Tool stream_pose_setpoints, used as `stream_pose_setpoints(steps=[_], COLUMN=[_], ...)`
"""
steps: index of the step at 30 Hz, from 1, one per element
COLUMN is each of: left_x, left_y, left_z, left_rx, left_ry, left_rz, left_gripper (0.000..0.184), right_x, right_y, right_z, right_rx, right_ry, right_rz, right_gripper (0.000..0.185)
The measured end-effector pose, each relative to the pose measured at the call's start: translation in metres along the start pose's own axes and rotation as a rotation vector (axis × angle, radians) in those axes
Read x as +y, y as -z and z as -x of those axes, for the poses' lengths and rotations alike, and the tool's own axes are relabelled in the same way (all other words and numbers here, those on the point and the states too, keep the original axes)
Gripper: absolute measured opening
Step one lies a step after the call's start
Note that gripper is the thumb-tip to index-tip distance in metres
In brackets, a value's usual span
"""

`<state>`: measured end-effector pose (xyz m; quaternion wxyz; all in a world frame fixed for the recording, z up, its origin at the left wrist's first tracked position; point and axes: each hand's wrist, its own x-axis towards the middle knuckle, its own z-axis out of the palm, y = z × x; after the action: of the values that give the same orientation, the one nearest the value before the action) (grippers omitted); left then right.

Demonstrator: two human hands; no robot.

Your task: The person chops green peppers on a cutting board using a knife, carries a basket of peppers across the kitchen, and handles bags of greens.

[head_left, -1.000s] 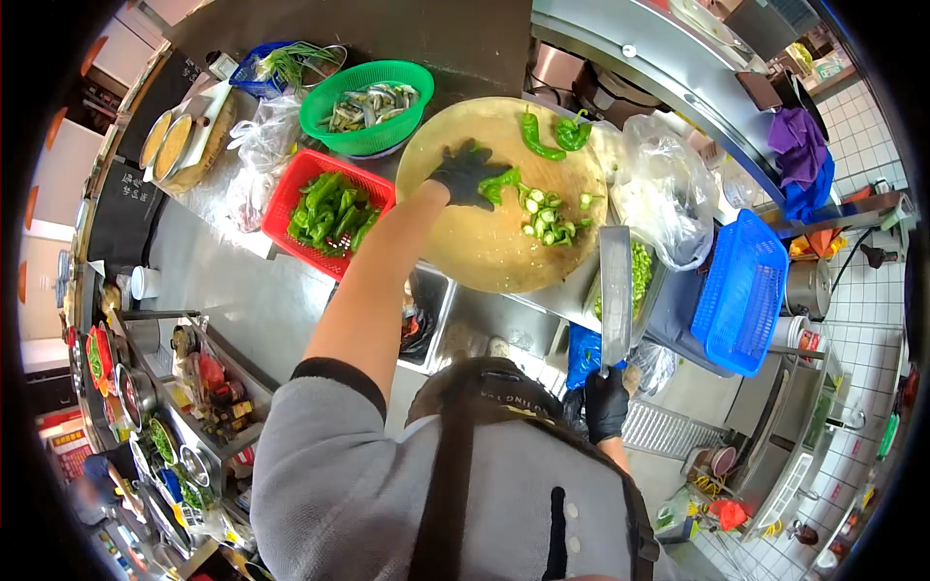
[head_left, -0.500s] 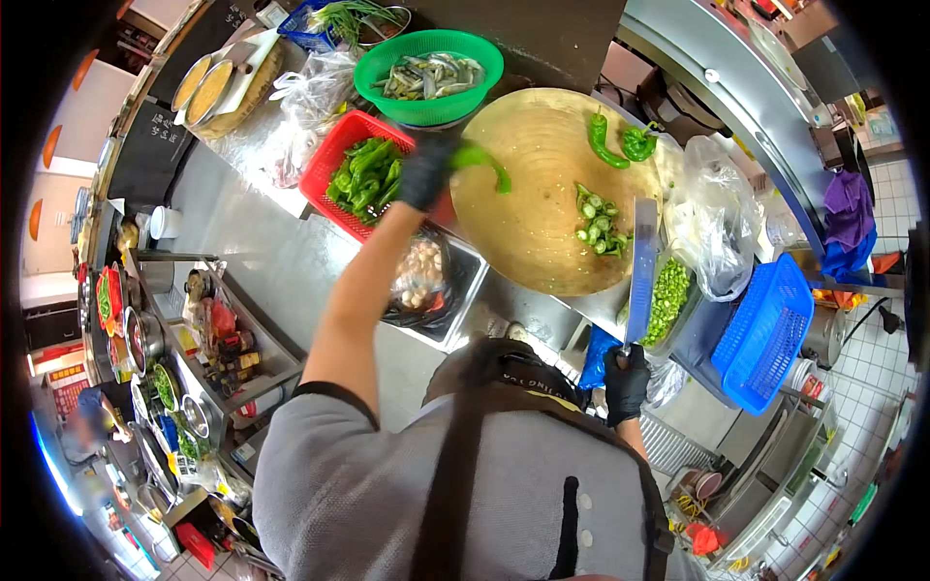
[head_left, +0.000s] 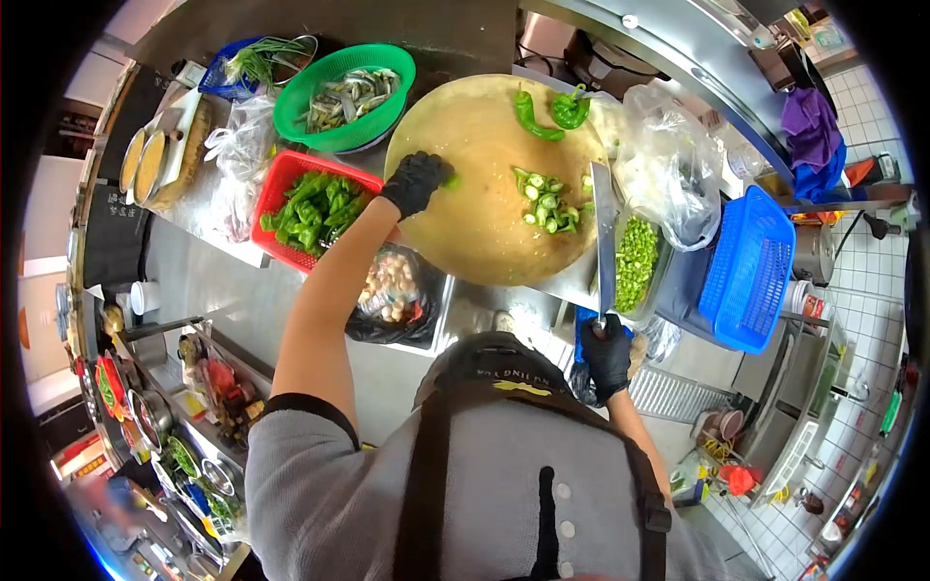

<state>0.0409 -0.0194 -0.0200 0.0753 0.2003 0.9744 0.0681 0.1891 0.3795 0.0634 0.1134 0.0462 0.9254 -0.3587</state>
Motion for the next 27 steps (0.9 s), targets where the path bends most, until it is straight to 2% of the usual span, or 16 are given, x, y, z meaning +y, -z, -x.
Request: stream_pose_setpoints(steps=[3, 5, 6, 8, 10, 11, 14, 15, 16, 18, 19, 22, 23, 24, 26, 27], left_x=[-0.039, -0.073, -0.036, -0.027, -0.018, -0.011, 0.037, 0.057, 0.068, 0.073, 0.072, 0.05, 0.057, 0.053, 0.039, 0.037], left_y=[-0.034, -0.028, 0.031, 0.057, 0.028, 0.012, 0.002, 0.017, 0.012, 0.007, -0.005, -0.005, 0.001, -0.003, -0.02, -0.03], left_z=[0.03, 0.059, 0.076, 0.058, -0.005, -0.05, -0.174, -0.189, -0.204, -0.213, -0.217, -0.191, -0.182, -0.171, -0.157, -0.165], left_rx=[0.345, 0.491, 0.044, 0.286, 0.626, 0.772, 0.373, 0.194, 0.192, 0.216, 0.471, 0.484, 0.49, 0.502, 0.526, 0.538], left_ry=[-0.046, 0.073, 0.485, 0.404, 0.342, 0.334, 0.76, 0.898, 0.95, 0.747, 0.801, 0.709, 0.741, 0.683, 0.551, 0.598], left_rz=[-0.077, -0.069, -0.321, -0.171, 0.191, 0.293, 0.02, 0.198, 0.254, 0.207, 0.459, 0.668, 0.628, 0.62, 0.612, 0.539], left_gripper=[0.034, 0.038, 0.045, 0.047, 0.045, 0.039, 0.067, 0.064, 0.053, 0.04, 0.03, 0.027, 0.027, 0.03, 0.036, 0.047], right_x=[0.046, 0.038, 0.033, 0.032, 0.035, 0.049, 0.037, 0.035, 0.032, 0.018, 0.013, -0.006, 0.012, 0.013, -0.004, -0.003], right_y=[-0.01, 0.0, 0.006, 0.015, 0.018, 0.015, 0.018, 0.017, 0.015, 0.019, 0.024, 0.029, 0.023, 0.02, 0.026, 0.022], right_z=[0.002, 0.009, 0.011, 0.013, 0.013, 0.011, 0.002, 0.0, -0.002, 0.0, 0.003, 0.005, 0.006, -0.002, -0.005, -0.008], right_rx=[0.057, 0.125, 0.163, 0.117, 0.06, 0.002, 0.149, 0.147, 0.143, 0.116, 0.102, 0.058, -0.015, -0.014, -0.137, -0.112], right_ry=[-0.007, -0.02, -0.026, -0.057, -0.155, -0.163, 0.157, 0.124, 0.091, 0.06, 0.101, 0.038, -0.014, 0.121, -0.069, -0.047], right_rz=[-0.114, -0.069, -0.049, -0.18, -0.403, -0.357, -0.198, -0.186, -0.175, -0.187, -0.167, -0.335, -0.317, -0.272, -0.437, -0.452], right_gripper=[0.015, 0.015, 0.014, 0.009, 0.006, 0.004, 0.011, 0.012, 0.013, 0.015, 0.016, 0.016, 0.016, 0.016, 0.016, 0.016])
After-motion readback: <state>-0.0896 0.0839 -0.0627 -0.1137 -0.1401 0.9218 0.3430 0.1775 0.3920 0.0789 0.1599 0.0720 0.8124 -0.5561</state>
